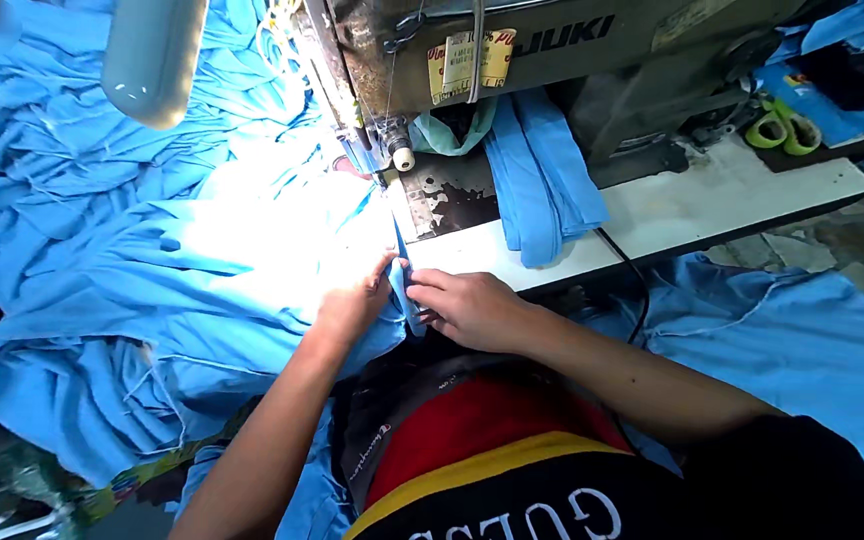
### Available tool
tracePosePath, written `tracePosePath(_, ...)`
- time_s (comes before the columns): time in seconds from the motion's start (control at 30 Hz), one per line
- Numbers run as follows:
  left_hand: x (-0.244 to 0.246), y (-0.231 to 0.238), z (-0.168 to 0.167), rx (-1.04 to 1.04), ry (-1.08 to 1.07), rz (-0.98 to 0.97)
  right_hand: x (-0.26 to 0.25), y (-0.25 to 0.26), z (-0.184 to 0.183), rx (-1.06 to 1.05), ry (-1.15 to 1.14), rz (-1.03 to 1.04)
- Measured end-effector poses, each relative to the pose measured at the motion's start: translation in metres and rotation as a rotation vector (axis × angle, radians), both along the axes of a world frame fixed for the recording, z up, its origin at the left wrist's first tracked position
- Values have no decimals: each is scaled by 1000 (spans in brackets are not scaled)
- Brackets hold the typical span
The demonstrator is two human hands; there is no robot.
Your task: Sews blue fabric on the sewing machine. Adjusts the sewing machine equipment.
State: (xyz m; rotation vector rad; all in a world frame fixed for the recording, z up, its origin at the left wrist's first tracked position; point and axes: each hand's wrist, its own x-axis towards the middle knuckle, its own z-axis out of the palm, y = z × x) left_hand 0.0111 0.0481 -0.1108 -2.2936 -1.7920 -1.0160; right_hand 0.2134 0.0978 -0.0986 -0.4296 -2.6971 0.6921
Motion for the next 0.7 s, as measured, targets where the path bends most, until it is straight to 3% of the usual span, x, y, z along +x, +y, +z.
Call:
tracePosePath(0.13, 13, -13, -9, -206, -113, 76, -4, -5, -8, 42, -151, 23)
tracePosePath(0.33, 16, -19, -5, -329, -100, 72, -4, -30, 0, -121, -315, -27)
tracePosePath(0.7, 12, -19, -8, -271, -46, 30, 0, -27, 0, -120, -326, -7)
